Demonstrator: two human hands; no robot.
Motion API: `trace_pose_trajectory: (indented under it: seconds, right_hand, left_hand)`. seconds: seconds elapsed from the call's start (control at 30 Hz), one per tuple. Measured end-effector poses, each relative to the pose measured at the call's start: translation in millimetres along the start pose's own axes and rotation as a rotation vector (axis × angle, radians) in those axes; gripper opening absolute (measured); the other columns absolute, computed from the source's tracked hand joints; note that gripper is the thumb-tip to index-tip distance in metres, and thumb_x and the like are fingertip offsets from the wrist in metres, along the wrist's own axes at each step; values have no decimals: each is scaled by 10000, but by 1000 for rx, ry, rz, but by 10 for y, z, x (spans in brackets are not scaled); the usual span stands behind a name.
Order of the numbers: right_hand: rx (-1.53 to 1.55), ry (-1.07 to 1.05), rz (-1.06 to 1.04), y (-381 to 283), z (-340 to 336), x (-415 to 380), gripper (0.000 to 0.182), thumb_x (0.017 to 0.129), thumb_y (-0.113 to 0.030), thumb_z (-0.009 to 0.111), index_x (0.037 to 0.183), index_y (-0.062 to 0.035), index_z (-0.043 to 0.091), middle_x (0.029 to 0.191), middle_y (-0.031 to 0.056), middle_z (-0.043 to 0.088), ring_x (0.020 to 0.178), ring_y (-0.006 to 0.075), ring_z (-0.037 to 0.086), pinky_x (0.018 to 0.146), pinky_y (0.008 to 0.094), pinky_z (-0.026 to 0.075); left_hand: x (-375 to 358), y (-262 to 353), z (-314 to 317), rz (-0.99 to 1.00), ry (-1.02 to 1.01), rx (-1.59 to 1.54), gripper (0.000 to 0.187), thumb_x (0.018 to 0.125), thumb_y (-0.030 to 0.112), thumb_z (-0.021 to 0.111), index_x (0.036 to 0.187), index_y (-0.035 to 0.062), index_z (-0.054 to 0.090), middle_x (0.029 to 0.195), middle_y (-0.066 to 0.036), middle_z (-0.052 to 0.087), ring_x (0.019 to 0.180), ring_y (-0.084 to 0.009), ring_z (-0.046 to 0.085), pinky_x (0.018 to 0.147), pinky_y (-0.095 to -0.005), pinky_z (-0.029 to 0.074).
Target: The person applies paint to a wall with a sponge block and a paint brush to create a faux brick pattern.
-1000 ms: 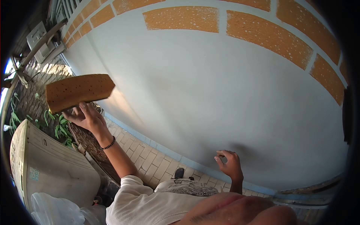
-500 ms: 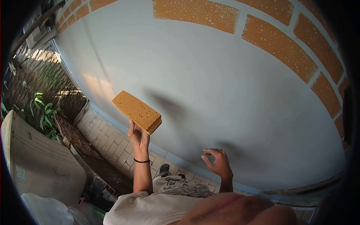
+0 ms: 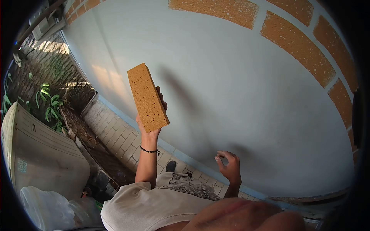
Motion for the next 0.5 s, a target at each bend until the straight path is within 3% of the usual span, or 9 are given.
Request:
trace_pose_trajectory:
  seconds: [0.1, 0.3, 0.5]
  right_hand:
    - [5, 30, 9, 6, -12, -23, 219, 854, -138, 785, 1034, -23, 740, 910, 115, 769, 857, 291, 745, 827, 413, 549]
    - [6, 6, 4, -52, 8, -67, 228, 857, -146, 785, 1046, -26, 743, 911, 119, 768, 864, 298, 743, 832, 415, 552]
    - [-39, 52, 20, -228, -167, -241, 231, 876, -202, 781, 1045, -48, 749, 925, 113, 772, 872, 310, 737, 827, 423, 562]
  left_hand:
    - [17, -35, 40, 22, 21, 206, 535, 1060, 222, 459, 1553, 25, 390, 1509, -232, 487, 1272, -343, 585, 1070, -467, 538]
    - [7, -84, 109, 23, 69, 305, 548, 1057, 227, 447, 1559, 18, 378, 1500, -241, 491, 1256, -338, 587, 1045, -457, 548]
    - [-102, -234, 289, -40, 59, 149, 581, 1061, 261, 444, 1563, -15, 346, 1516, -269, 463, 1294, -353, 557, 1063, -474, 518]
Point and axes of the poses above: each hand's wrist, its own x-axis towards the middle knuckle, its own z-axis out of the palm, y = z × x, the point moved 6 cm from there along x, towards the middle knuckle
